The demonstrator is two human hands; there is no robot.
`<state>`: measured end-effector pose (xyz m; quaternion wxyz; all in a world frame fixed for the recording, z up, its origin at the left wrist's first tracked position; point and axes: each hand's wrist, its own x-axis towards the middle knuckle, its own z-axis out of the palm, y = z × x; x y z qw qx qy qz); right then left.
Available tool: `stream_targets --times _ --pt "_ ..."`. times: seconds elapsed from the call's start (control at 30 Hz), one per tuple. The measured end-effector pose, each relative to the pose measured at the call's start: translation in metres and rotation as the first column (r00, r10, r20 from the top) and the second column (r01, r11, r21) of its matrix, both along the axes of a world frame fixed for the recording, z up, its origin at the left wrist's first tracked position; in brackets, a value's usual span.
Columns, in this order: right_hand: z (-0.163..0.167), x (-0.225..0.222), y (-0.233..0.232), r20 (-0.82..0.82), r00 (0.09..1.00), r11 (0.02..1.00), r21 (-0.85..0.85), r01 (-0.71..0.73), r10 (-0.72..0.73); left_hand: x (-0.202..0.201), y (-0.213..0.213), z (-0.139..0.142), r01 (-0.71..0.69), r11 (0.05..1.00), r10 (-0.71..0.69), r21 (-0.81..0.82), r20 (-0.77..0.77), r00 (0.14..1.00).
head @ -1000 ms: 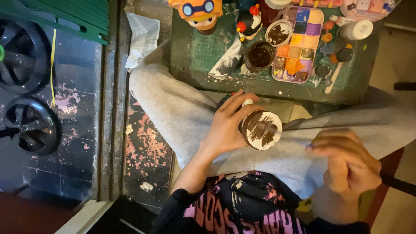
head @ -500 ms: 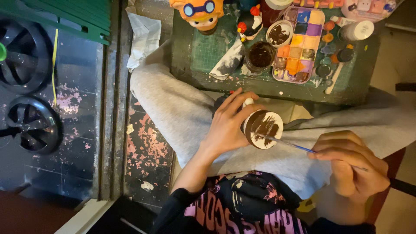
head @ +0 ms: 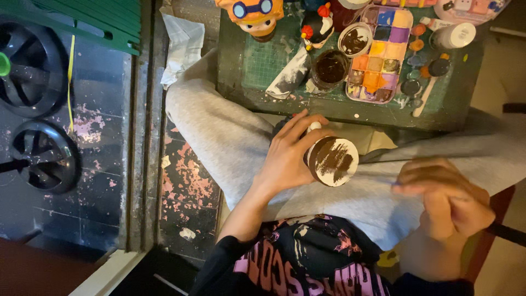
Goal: The person sits on the floor holding a ceramic figurine on their lap and paints its surface brown with a brush, reloading paint from a jar on the table and rotating the figurine to cover unpainted areas.
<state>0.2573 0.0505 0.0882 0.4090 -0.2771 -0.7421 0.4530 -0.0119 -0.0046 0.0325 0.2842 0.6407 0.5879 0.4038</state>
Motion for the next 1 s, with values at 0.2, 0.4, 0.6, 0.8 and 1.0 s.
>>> stream_targets --times 0.2,0.4,0.6,0.8,1.0 --pt "-0.007 -0.005 0.002 -0.119 0.993 1.0 -0.009 0.013 -0.014 0.0 0.0 0.0 -0.003 1.0 0.003 0.014 -0.014 1.0" --pt "-0.011 0.0 0.002 -0.078 0.995 0.995 -0.08 0.056 -0.062 0.001 0.0 0.0 0.001 1.0 -0.001 0.009 0.003 1.0" --pt "-0.012 -0.001 0.0 -0.106 0.991 0.994 -0.083 0.068 -0.077 0.001 -0.001 -0.001 -0.004 1.0 0.004 0.0 -0.014 1.0" --pt "-0.01 -0.002 -0.001 -0.125 0.988 0.992 -0.103 0.078 -0.09 0.0 0.0 -0.002 0.006 1.0 -0.005 0.017 -0.005 1.0" --pt "-0.007 -0.005 0.001 -0.083 0.992 0.992 -0.089 0.085 -0.093 -0.001 0.001 -0.002 0.006 1.0 -0.006 0.014 -0.006 1.0"
